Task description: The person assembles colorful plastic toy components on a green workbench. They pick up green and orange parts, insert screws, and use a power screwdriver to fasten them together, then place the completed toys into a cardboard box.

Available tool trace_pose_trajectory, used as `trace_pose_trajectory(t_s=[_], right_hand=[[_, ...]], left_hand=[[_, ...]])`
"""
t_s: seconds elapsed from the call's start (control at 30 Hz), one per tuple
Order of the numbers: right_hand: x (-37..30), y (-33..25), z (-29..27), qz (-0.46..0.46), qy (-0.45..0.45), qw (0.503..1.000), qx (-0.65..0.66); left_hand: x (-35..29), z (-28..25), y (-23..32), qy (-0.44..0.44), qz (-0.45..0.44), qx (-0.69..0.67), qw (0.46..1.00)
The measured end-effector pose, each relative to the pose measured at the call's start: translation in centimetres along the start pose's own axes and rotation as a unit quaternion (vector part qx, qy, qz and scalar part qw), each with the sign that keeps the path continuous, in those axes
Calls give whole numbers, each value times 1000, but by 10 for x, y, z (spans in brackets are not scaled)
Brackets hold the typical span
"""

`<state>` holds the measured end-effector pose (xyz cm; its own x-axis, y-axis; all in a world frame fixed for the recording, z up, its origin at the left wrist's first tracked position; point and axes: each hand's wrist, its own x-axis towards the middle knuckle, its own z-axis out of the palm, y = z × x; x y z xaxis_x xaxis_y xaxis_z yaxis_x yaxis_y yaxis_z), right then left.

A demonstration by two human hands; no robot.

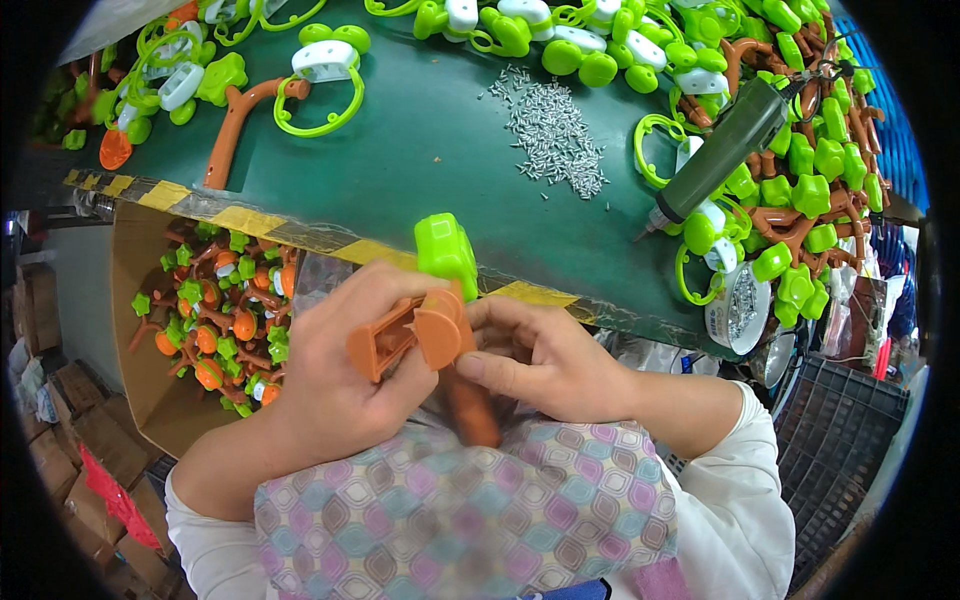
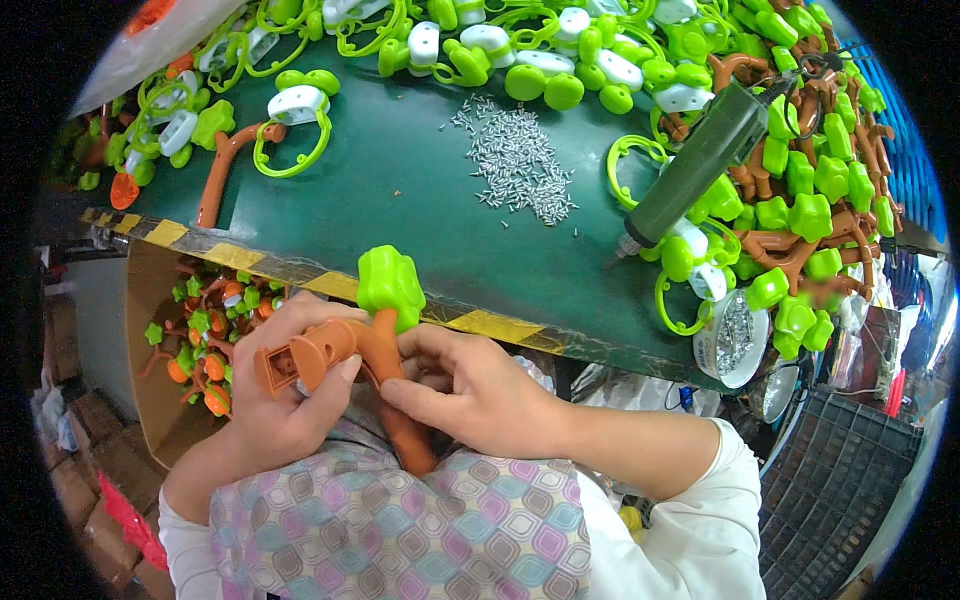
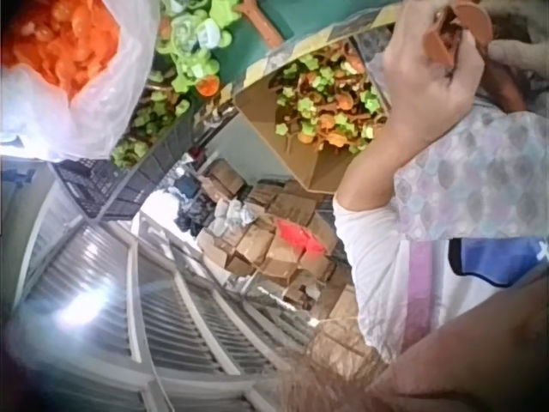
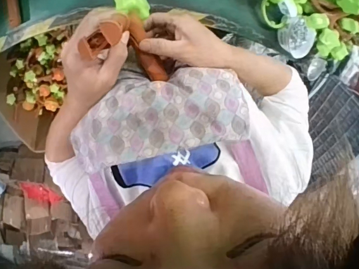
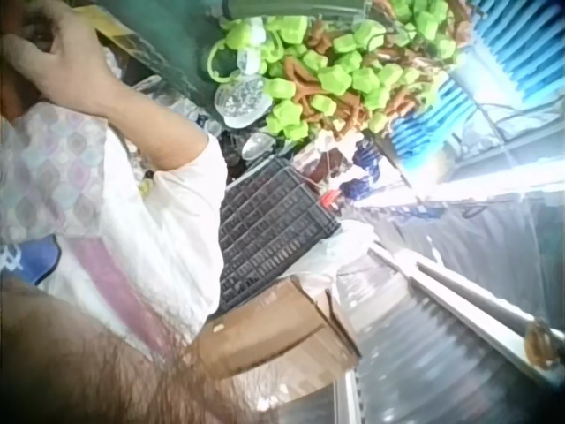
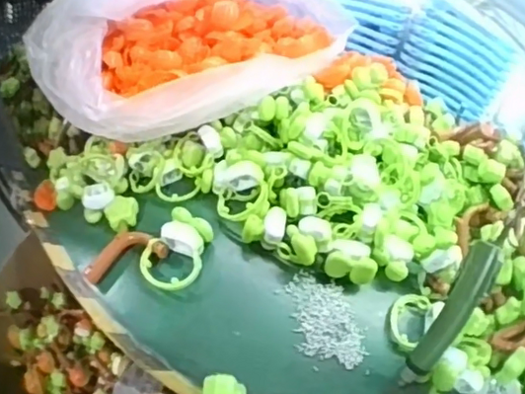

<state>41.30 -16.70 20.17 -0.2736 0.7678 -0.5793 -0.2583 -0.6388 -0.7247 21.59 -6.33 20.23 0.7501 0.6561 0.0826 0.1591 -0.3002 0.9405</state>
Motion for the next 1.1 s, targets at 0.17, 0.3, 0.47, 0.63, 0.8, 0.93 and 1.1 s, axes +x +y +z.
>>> trace_pose_trajectory(t_s=[0.17, 0.3, 0.47, 0.63, 0.8, 0.93, 1.1], right_hand=[[0, 13, -1, -38, 0, 999, 17], [3, 15, -2, -34, -32, 997, 64], [8, 19, -9, -29, -77, 994, 69], [15, 6, -12, 47, -120, 991, 40], [19, 13, -18, 28, -182, 982, 35], [14, 22, -16, -136, -154, 966, -161], [12, -12, -10, -88, -126, 979, -132]], left_hand=[[-7, 6, -7, 19, 28, 12, 999], [-4, 6, -4, 24, 67, 58, 996], [-1, -4, 9, -41, 71, 112, 990], [19, -22, 26, -197, -85, 104, 971], [37, -36, 6, -261, -27, 60, 963], [35, -48, -1, -234, -34, 20, 971], [32, -66, -10, -198, 156, 105, 962]])
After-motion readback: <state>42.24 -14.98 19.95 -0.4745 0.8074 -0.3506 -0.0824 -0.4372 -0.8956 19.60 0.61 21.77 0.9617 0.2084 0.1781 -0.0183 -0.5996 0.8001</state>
